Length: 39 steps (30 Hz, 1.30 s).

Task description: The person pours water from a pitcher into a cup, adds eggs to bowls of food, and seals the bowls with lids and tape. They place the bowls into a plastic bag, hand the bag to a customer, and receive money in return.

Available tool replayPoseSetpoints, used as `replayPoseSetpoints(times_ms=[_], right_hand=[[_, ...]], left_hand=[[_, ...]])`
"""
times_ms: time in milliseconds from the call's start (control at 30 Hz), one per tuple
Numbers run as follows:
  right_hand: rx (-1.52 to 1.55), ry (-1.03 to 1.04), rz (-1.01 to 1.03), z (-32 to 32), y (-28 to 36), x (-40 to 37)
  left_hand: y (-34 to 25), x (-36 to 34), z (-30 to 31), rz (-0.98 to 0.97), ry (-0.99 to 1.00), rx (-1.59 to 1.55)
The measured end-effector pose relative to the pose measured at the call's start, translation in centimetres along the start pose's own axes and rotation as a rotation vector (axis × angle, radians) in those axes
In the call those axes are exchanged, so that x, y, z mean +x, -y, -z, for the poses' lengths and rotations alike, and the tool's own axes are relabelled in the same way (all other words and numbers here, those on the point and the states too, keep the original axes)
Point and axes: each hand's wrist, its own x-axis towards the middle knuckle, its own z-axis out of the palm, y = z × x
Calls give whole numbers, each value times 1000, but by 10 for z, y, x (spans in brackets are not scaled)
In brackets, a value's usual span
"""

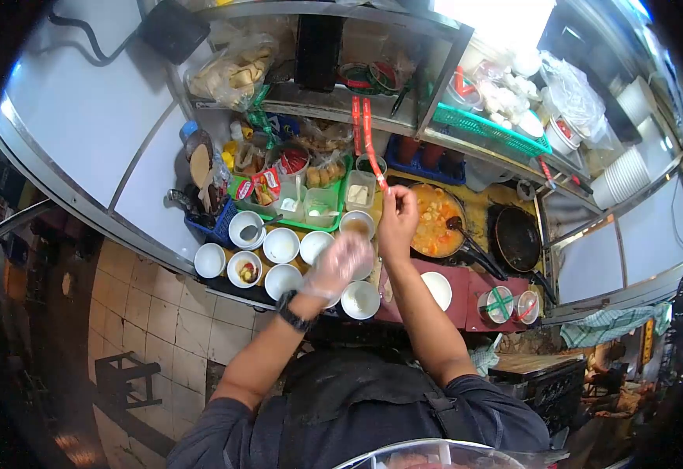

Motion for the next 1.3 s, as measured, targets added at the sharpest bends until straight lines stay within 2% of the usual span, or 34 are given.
replayPoseSetpoints(times_ms=[67,133,233,267,333,400,467,567,667,700,733,767,800,867,933,1000,1033,1067,1133,1233,1267,1300], right_hand=[[33,20,-34,2,13,-16],[146,97,-101,-1,25,-23],[-25,333,-237,14,16,-13],[-70,421,-308,20,13,-3],[39,313,-223,19,9,30],[307,386,-326,2,48,58],[347,511,-450,-17,89,71],[347,532,-412,-34,94,93],[502,606,-506,-35,117,117],[593,595,-487,-40,116,127],[647,700,-512,-41,111,144],[616,590,-427,-47,127,147],[590,595,-438,-44,140,152],[587,732,-376,-40,134,181],[719,773,-496,-15,176,177],[774,1147,-594,23,178,180],[706,1141,-517,47,184,162],[657,1148,-576,74,178,153],[601,1278,-699,133,171,138],[509,1216,-887,216,156,113],[508,1191,-965,242,151,107],[497,1205,-1014,267,147,105]], left_hand=[[-23,51,-2,-160,-206,-26],[-36,93,-11,-229,-288,-295],[-40,113,-5,-172,-192,-337],[-44,113,-2,-184,-186,-333],[-43,102,-1,-94,-224,-274],[-58,89,-11,-103,-256,-269],[-70,79,-17,-134,-255,-308],[-73,75,-13,-111,-251,-316],[-87,64,-15,-42,-268,-343],[-85,62,-14,-71,-228,-331],[-82,61,-14,-95,-189,-320],[-81,59,-17,-79,-176,-295],[-84,58,-23,-54,-182,-294],[-72,58,-27,-41,-133,-315],[-73,62,-38,9,-148,-314],[-69,64,-48,1,-94,-434],[-64,62,-50,-94,48,-586],[-61,65,-51,160,22,-706],[-50,66,-57,224,295,-1056],[-31,66,-92,218,566,-1231],[-32,63,-105,325,546,-1190],[-30,62,-121,345,586,-1194]])
